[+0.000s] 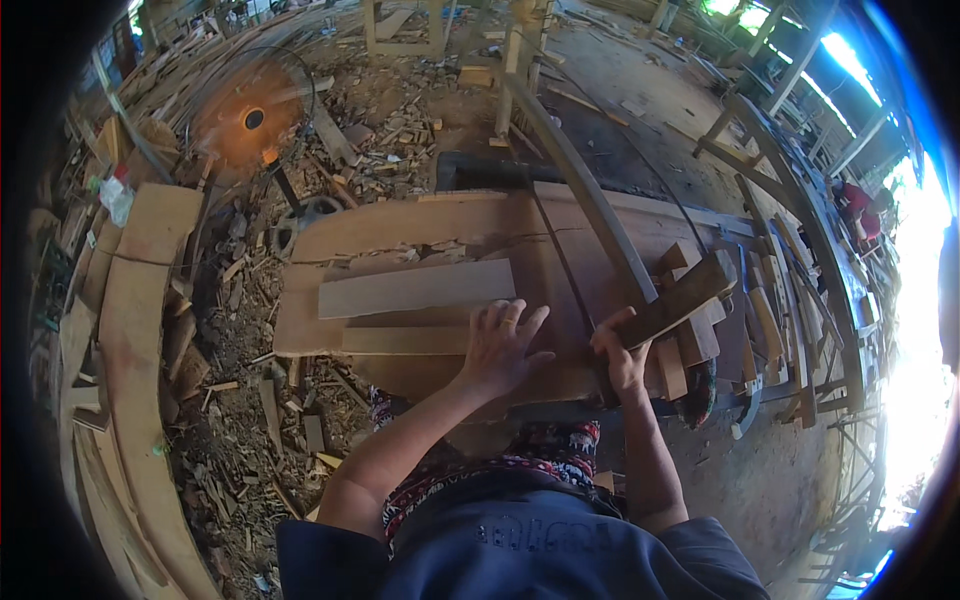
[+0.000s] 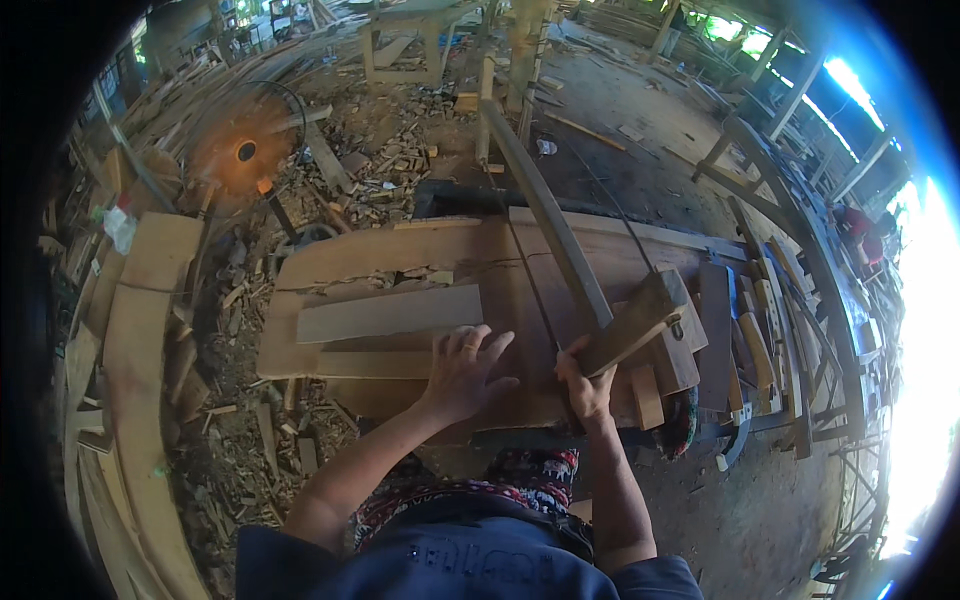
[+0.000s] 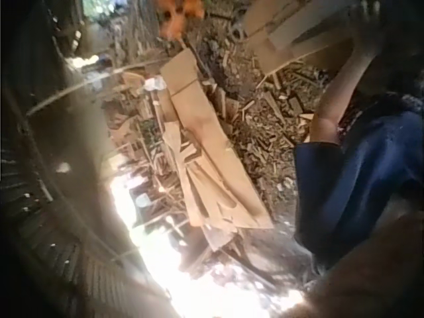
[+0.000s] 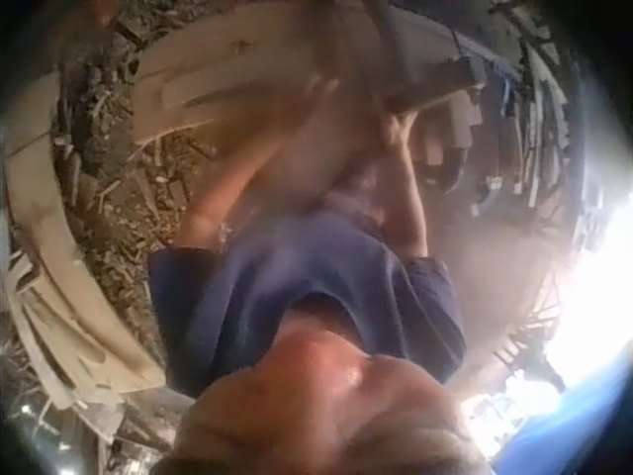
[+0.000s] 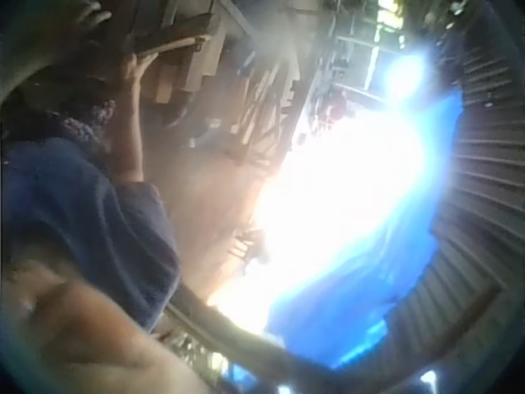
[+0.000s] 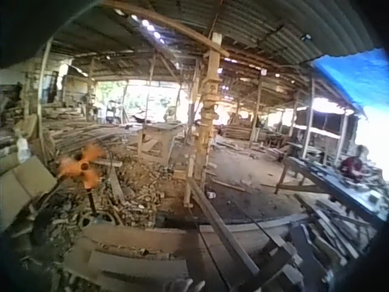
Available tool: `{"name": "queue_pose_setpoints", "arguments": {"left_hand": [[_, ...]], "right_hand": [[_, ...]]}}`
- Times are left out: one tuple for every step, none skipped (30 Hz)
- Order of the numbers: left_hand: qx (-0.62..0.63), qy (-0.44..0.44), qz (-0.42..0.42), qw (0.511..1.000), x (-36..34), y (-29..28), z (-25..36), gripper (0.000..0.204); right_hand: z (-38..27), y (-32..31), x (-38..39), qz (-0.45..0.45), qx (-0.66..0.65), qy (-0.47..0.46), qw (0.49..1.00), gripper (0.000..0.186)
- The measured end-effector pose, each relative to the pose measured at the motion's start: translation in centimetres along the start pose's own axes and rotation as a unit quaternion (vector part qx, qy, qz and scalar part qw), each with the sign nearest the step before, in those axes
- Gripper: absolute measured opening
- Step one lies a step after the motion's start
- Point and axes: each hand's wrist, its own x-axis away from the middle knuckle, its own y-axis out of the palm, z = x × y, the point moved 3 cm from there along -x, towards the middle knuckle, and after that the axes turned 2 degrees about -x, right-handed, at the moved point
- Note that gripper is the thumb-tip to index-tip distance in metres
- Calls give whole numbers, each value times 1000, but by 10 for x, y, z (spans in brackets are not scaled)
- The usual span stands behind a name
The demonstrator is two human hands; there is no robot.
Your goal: The person cuts a wooden board on a workbench using a wooden frame saw, repeatedly sawing into the wood while holding the board in place by hand.
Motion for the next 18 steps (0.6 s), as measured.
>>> {"name": "queue_pose_setpoints", "arguments": {"left_hand": [[-3, -11, 10, 1000, 7, -1, -2, 58], [-1, -10, 9, 1000, 16, -2, -4, 58], [-23, -26, 1, 999, 28, -5, -11, 59], [-45, -42, -8, 998, 36, -8, -19, 60], [-44, -39, -10, 998, 43, -13, -28, 60], [-56, -61, 3, 997, 50, -18, -38, 58], [-67, -82, 16, 994, 55, -21, -46, 56], [-66, -80, 12, 995, 58, -26, -53, 56], [-65, -82, 11, 994, 59, -30, -60, 54], [-64, -84, 11, 994, 59, -32, -63, 53], [-64, -82, 8, 995, 59, -32, -63, 53], [-61, -80, 7, 995, 59, -32, -64, 52], [-59, -77, 6, 995, 58, -32, -64, 51], [-58, -76, 5, 995, 58, -32, -64, 51], [-60, -74, 4, 995, 58, -33, -65, 51], [-62, -72, 3, 996, 58, -33, -66, 51], [-58, -69, 2, 996, 57, -33, -67, 51], [-51, -69, 1, 996, 55, -33, -68, 49]], "right_hand": [[1, 1, 0, -6, -4, -3, 1000, 8], [0, 0, 0, -4, -2, -1, 1000, 8], [-2, 2, 0, -5, 10, 1, 1000, 7], [-3, 1, 0, -4, 22, 3, 1000, 8], [-3, 0, -2, 0, 22, 4, 1000, 8], [-3, -3, -3, -3, 17, -3, 1000, 7], [-4, -6, -3, -5, 11, -10, 1000, 8], [-4, -6, -4, -1, 11, -7, 1000, 8], [-5, -6, -5, 6, -14, -6, 1000, 8], [-6, -6, -4, 14, -38, -5, 999, 8], [-5, -7, -5, 17, -39, -4, 999, 8], [-4, -7, -5, 18, -38, -1, 999, 8], [-4, -8, -5, 18, -37, 3, 999, 9], [-4, -8, -5, 20, -36, 3, 999, 9], [-3, -7, -5, 20, -34, 4, 999, 9], [-3, -6, -5, 20, -32, 5, 999, 10], [-2, -7, -5, 24, -29, 5, 999, 10], [-1, -7, -5, 20, -28, 4, 999, 10]]}}
